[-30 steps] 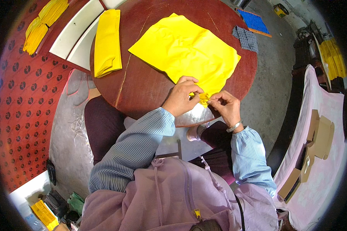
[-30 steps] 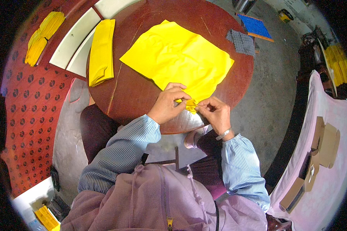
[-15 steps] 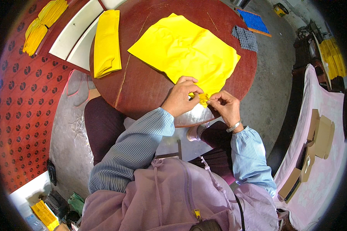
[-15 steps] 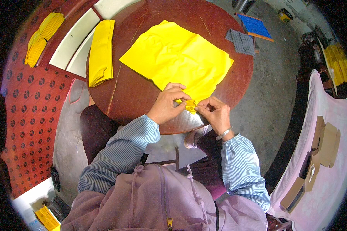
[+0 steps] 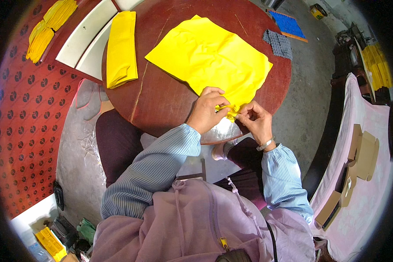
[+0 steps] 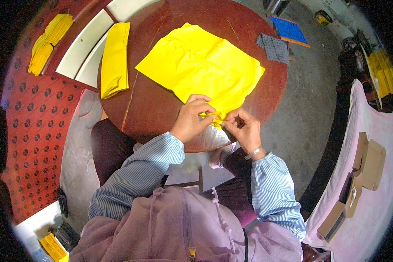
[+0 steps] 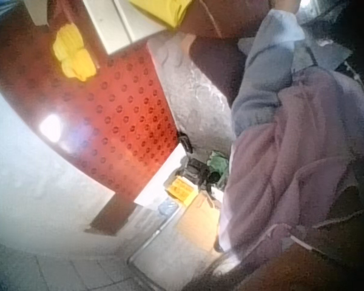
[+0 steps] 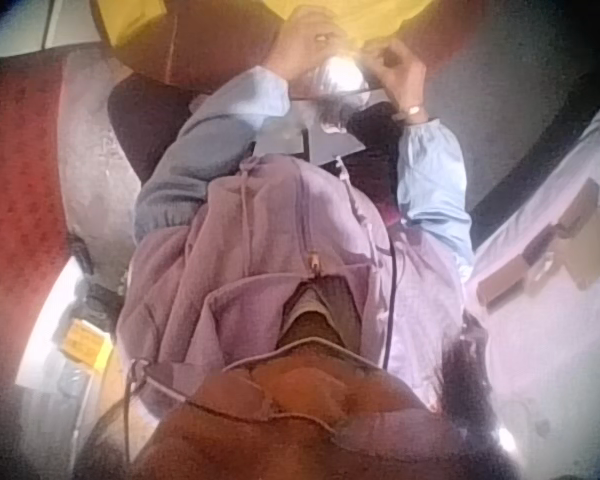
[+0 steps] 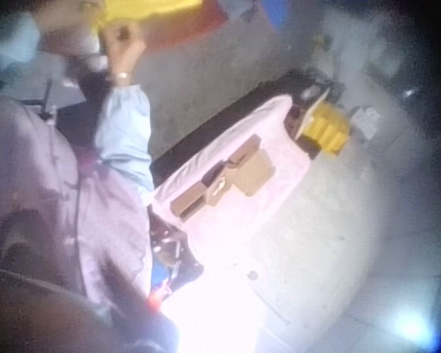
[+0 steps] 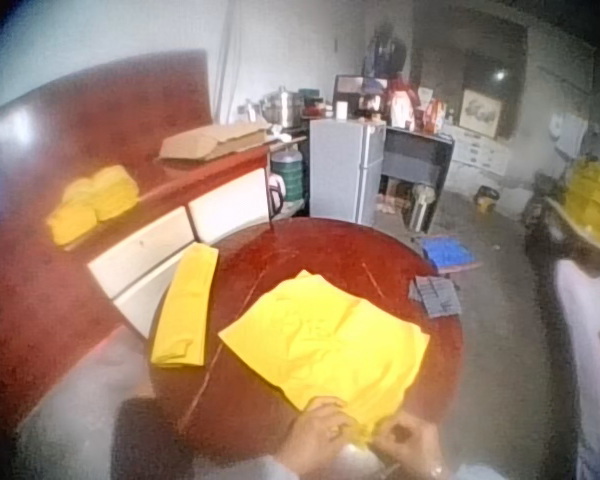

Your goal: The person folds a yellow cloth on a round wooden table, aligning edges and creasing folds by hand. The folded cloth is placed on a stack of similar yellow cloths to the left.

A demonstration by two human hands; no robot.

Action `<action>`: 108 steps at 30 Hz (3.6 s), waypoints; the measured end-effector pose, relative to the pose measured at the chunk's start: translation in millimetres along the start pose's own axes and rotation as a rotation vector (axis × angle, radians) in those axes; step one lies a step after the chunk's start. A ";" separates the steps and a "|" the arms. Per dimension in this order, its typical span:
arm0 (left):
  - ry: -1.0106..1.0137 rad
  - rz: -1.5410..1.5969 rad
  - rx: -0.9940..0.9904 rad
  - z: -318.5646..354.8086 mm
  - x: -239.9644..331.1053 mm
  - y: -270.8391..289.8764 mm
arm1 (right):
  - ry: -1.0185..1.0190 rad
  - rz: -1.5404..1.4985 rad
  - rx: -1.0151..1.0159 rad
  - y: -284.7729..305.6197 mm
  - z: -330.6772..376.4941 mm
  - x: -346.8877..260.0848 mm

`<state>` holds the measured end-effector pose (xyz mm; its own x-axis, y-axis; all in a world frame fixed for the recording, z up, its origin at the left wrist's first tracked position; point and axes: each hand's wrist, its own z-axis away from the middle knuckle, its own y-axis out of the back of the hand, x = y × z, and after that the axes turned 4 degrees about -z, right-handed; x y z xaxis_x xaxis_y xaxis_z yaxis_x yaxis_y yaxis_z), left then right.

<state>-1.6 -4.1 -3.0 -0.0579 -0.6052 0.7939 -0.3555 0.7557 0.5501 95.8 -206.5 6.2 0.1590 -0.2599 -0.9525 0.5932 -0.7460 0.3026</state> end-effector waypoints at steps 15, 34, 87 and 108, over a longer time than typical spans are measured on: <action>-0.019 0.010 -0.019 -2.4 -1.2 2.5 | 0.052 0.162 -0.033 4.0 1.9 -10.7; -0.017 -0.006 0.019 0.3 0.6 -0.7 | -0.073 -0.113 0.002 9.7 -4.8 -0.4; 0.049 -0.011 -0.052 -2.9 -2.5 1.9 | 0.030 0.141 -0.129 15.5 -5.4 -15.6; 0.001 -0.039 -0.054 -1.2 -3.6 2.6 | -0.067 0.074 -0.080 12.0 -9.3 -7.2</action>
<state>-1.2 0.3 -4.1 -0.0436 -0.6341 0.7720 -0.3070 0.7439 0.5936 109.1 -207.9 16.3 0.1528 -0.3551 -0.9222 0.6436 -0.6724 0.3656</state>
